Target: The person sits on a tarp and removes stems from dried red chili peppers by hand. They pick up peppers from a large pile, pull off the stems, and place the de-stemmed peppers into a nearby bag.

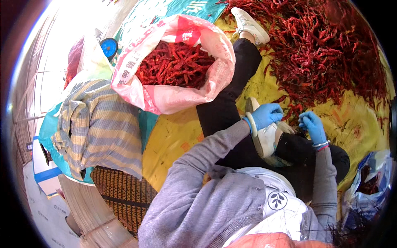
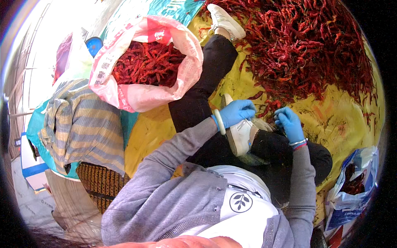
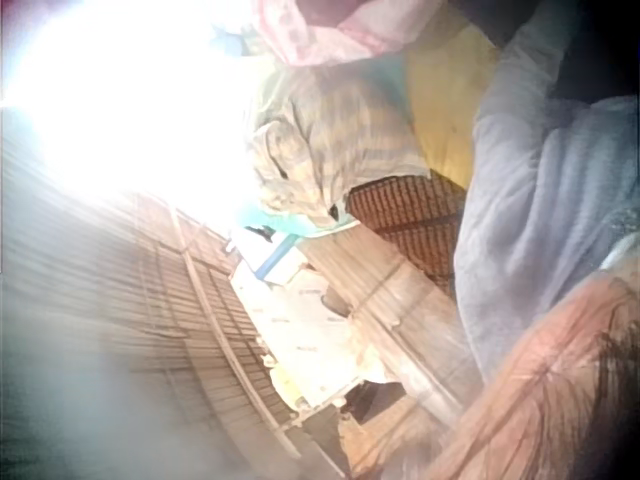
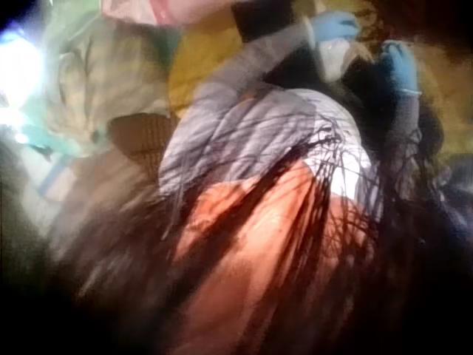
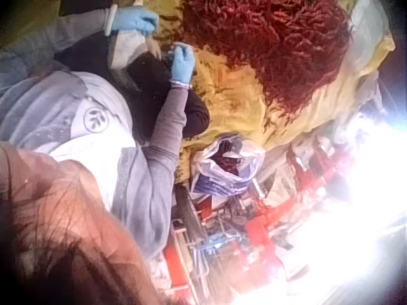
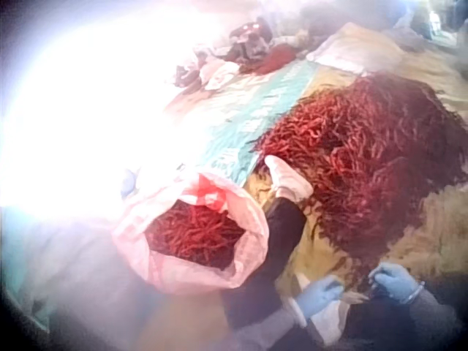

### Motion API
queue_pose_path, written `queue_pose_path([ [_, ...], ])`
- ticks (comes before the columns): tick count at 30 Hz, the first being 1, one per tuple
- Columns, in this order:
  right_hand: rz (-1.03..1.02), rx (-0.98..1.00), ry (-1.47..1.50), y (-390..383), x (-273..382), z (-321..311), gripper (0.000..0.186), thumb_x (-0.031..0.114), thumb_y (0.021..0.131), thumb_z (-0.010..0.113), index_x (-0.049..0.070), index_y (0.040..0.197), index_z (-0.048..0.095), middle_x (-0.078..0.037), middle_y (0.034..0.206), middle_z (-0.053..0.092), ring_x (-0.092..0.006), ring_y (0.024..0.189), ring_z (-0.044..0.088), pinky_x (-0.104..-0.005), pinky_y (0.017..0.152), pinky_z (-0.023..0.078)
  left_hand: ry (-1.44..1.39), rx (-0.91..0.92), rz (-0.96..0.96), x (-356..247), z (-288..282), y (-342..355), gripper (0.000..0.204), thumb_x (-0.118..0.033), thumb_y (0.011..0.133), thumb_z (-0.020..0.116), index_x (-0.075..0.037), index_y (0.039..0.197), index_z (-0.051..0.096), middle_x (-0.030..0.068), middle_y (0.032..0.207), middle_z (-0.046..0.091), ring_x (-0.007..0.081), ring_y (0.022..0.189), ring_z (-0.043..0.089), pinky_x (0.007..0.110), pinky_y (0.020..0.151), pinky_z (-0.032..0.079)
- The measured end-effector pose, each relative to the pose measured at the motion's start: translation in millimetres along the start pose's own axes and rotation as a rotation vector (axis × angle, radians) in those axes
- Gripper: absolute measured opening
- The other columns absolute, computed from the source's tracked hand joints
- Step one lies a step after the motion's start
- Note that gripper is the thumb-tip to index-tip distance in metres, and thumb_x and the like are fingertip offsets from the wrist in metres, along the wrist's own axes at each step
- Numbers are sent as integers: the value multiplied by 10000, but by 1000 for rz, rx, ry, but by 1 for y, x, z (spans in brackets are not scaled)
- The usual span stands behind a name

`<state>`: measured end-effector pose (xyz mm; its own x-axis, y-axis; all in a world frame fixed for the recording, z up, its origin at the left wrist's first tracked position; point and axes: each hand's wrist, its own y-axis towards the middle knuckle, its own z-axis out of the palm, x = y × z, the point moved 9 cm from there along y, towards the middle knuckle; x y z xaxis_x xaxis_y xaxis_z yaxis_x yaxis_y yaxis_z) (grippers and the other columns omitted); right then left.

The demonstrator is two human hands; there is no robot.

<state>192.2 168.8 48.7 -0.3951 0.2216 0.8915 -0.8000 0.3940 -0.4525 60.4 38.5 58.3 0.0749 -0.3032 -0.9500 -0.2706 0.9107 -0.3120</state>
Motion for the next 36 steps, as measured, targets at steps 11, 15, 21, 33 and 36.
queue_pose_path([
  [11,76,-33,54,17,-20,-20,140,159,924,487,55,952,577,-17,861,594,-83,730,554,-227,653,449,429,-715,129,-188,-219,-62,163,-142,859,570,-2,843,652,-9,635,542,48,603,500,203,541,397],
  [15,18,110,64,20,-12,7,143,148,924,486,36,957,568,-28,871,581,-93,756,547,-240,672,459,1630,-374,-54,-101,-287,-44,145,-164,802,569,-73,883,649,143,829,638,281,742,631,390,664,498],
  [21,40,57,85,15,-20,-7,145,167,924,498,42,955,564,-24,861,580,-90,747,535,-247,671,464,1914,-432,-289,-77,-287,-5,158,-123,821,518,-144,902,652,120,872,641,269,848,632,401,717,521],
  [33,-36,56,84,11,-17,2,147,160,921,495,35,948,569,-29,834,594,-95,723,542,-237,666,461,217,-657,-43,-149,-302,-112,172,-117,836,615,-35,951,515,92,832,640,142,703,629,228,573,471],
  [36,-42,108,39,3,-16,17,145,152,916,493,33,946,571,-30,832,601,-95,719,544,-236,662,459,318,-801,-85,-126,-303,-132,125,-103,818,639,-39,883,553,57,750,622,113,653,602,232,546,462],
])
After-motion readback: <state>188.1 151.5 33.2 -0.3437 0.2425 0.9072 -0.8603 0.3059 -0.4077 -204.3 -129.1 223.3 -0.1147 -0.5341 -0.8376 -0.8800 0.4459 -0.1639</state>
